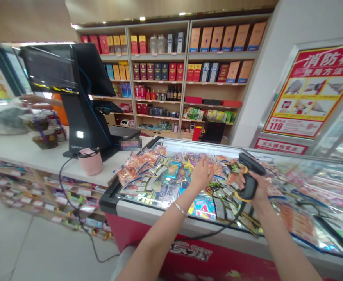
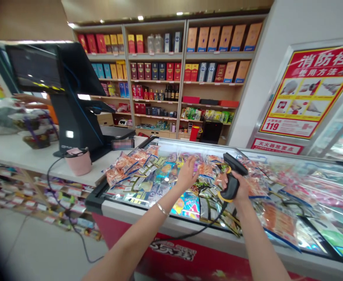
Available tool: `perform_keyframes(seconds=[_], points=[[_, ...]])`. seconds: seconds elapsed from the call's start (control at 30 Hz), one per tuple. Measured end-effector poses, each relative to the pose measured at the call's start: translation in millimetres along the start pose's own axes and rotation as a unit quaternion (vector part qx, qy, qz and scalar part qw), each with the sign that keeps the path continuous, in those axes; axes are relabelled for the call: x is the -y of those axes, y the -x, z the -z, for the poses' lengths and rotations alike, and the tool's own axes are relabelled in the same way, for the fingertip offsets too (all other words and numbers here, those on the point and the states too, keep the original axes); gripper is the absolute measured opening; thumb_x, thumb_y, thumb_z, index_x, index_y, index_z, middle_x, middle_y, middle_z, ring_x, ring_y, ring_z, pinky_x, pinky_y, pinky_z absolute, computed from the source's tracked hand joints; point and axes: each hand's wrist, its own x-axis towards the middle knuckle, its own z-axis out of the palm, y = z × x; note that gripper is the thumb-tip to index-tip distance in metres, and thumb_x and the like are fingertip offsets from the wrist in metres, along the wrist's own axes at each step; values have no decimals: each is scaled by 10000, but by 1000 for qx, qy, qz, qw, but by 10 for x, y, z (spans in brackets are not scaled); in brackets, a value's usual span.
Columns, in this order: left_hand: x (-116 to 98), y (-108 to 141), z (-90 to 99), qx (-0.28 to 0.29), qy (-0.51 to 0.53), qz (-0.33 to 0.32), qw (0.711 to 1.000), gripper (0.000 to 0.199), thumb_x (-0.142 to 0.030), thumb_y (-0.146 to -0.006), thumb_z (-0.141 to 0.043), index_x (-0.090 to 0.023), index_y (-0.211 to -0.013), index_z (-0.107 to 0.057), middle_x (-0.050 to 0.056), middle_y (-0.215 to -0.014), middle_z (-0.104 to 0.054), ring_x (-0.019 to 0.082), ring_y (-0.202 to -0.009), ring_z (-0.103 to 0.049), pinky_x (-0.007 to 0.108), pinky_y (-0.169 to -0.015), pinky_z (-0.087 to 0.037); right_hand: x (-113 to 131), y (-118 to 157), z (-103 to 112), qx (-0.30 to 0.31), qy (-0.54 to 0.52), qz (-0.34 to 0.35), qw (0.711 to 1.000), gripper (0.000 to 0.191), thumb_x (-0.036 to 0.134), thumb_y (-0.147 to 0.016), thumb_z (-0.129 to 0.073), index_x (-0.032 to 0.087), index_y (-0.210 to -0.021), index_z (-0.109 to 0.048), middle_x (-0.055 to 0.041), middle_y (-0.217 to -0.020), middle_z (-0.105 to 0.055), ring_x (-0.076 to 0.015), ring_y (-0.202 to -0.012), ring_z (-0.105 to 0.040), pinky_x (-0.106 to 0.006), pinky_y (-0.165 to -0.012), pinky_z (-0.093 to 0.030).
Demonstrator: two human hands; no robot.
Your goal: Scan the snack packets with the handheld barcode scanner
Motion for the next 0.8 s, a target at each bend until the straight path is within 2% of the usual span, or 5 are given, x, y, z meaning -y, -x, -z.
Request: perform_keyframes(seconds=[0.13, 0.27, 0.5, 0.6, 0.8], points=[[282, 160, -356, 125, -38, 43, 990, 625, -510, -857, -476, -139, -1349, -371, 180, -1409, -409, 278, -1299, -413, 446, -1054, -371, -174, -58, 371, 0, 38, -47, 998, 229, 436, -707, -616, 233, -796, -560, 22, -541, -421, -117, -379, -388, -246, -337, -345], [387, 199, -474, 225, -39, 39, 973, 726, -665, -798, -468, -188, -1342, -407, 153, -1357, -479, 298, -1247, -469, 466, -1021, -391, -385, -140, 600, -6, 42, -94, 995, 230, 434, -718, -641, 221, -740, -558, 1, -535, -455, -120, -385, -407, -252, -344, -367], [342, 182, -493, 266, -36, -13, 963, 917, -783, -637, -541, -232, -1360, -421, 162, -1420, -414, 363, -1270, -430, 535, -1045, -320, -455, -180, 640, -11, 62, -134, 989, 290, 456, -710, -645, 219, -609, -512, -30, -482, -456, -142, -367, -409, -289, -338, -380], [353, 174, -450, 273, -63, -28, 959, 936, -770, -607, -581, -217, -1349, -440, 183, -1366, -447, 369, -1242, -452, 520, -1014, -356, -456, -181, 614, -15, 77, -146, 986, 277, 443, -698, -662, 213, -615, -531, -29, -496, -479, -137, -361, -425, -279, -334, -378], [384, 118, -359, 280, -101, 55, 953, 1041, -717, -540, -673, -168, -1380, -396, 209, -1169, -562, 390, -1049, -575, 476, -870, -462, -458, -181, 586, -13, 69, -142, 987, 260, 434, -712, -652, 204, -670, -540, -5, -530, -507, -127, -372, -452, -256, -336, -395]])
